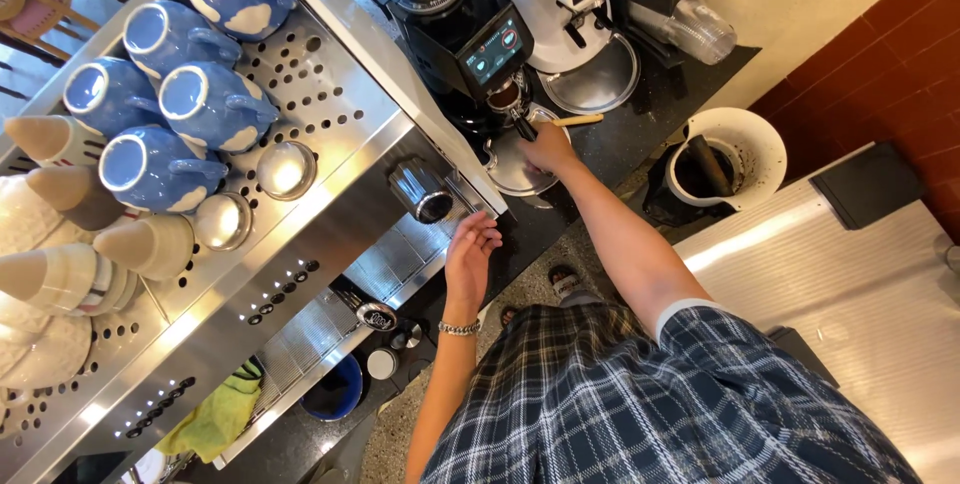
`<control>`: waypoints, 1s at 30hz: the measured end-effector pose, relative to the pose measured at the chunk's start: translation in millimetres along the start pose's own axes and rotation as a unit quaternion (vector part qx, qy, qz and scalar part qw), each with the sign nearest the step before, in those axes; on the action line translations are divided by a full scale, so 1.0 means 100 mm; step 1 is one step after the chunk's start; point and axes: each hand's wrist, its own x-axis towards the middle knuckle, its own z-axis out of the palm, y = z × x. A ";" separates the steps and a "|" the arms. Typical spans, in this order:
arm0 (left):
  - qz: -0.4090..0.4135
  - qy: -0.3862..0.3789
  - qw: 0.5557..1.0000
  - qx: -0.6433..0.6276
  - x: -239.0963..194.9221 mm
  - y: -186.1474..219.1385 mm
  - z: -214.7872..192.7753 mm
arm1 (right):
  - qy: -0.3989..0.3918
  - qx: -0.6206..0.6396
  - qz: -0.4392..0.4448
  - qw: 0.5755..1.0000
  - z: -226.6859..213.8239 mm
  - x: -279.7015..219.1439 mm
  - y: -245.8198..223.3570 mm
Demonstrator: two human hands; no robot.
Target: Prepare a shot of espresso using a professional espresso machine and grinder.
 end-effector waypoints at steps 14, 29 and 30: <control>0.008 -0.002 1.000 0.000 0.00 -0.02 -0.06 | 0.063 0.028 -0.001 0.998 0.04 -0.06 0.03; 0.008 -0.001 1.000 0.003 0.03 0.00 0.02 | 0.007 0.027 0.011 1.000 0.08 0.11 0.13; 0.007 0.005 1.000 0.003 0.03 0.00 0.03 | 0.010 0.018 -0.002 1.000 0.09 0.12 0.14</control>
